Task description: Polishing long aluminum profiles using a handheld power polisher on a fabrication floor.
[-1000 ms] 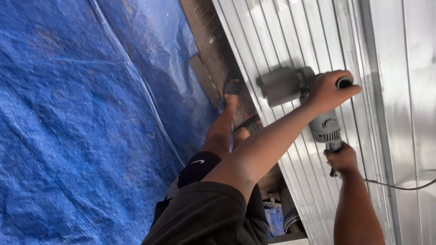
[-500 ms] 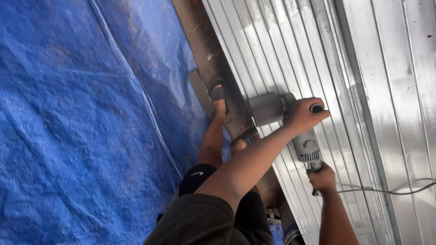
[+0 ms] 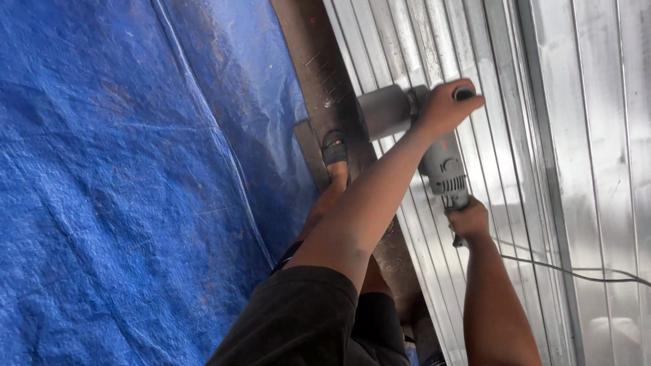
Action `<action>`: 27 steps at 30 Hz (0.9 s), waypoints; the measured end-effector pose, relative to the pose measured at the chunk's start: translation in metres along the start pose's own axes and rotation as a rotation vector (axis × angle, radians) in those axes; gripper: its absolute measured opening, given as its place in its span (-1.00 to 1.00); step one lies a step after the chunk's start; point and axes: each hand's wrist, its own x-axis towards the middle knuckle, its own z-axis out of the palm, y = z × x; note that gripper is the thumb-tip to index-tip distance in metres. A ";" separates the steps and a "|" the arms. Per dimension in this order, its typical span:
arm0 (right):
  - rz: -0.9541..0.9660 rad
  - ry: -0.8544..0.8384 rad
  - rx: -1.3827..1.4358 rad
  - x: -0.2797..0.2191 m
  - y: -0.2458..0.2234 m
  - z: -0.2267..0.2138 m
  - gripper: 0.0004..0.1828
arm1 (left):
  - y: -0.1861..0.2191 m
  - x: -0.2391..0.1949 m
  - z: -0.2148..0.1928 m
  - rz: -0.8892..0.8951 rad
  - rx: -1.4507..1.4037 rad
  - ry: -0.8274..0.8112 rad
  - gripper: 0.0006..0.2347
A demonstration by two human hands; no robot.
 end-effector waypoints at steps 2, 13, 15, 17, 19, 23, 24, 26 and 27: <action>-0.035 0.006 0.000 0.014 -0.016 0.001 -0.52 | -0.005 0.028 -0.009 0.016 0.022 0.027 -0.84; 0.100 -0.049 0.122 0.021 -0.046 -0.021 -0.73 | 0.053 0.028 0.000 -0.046 0.144 -0.073 -0.82; 0.099 -0.052 0.131 0.015 -0.027 -0.020 -0.77 | 0.034 0.016 0.015 -0.122 0.182 -0.102 -0.78; 0.121 -0.058 0.137 0.007 -0.002 -0.018 -0.72 | 0.014 -0.001 0.031 -0.104 0.218 -0.132 -0.73; 0.136 -0.059 0.139 -0.005 0.024 -0.020 -0.68 | 0.016 -0.028 0.045 -0.046 0.197 -0.126 -0.81; 0.094 -0.024 0.005 -0.011 0.117 -0.008 -0.57 | -0.011 -0.083 0.085 0.033 0.135 -0.047 -0.78; 0.096 -0.021 0.015 -0.012 0.140 -0.005 -0.57 | -0.016 -0.097 0.092 0.035 0.141 -0.056 -0.78; 0.116 -0.028 -0.023 -0.016 0.186 -0.001 -0.51 | -0.027 -0.125 0.108 0.031 0.175 -0.096 -0.84; 0.120 -0.025 -0.015 -0.022 0.204 0.000 -0.51 | -0.028 -0.138 0.116 0.031 0.179 -0.104 -0.84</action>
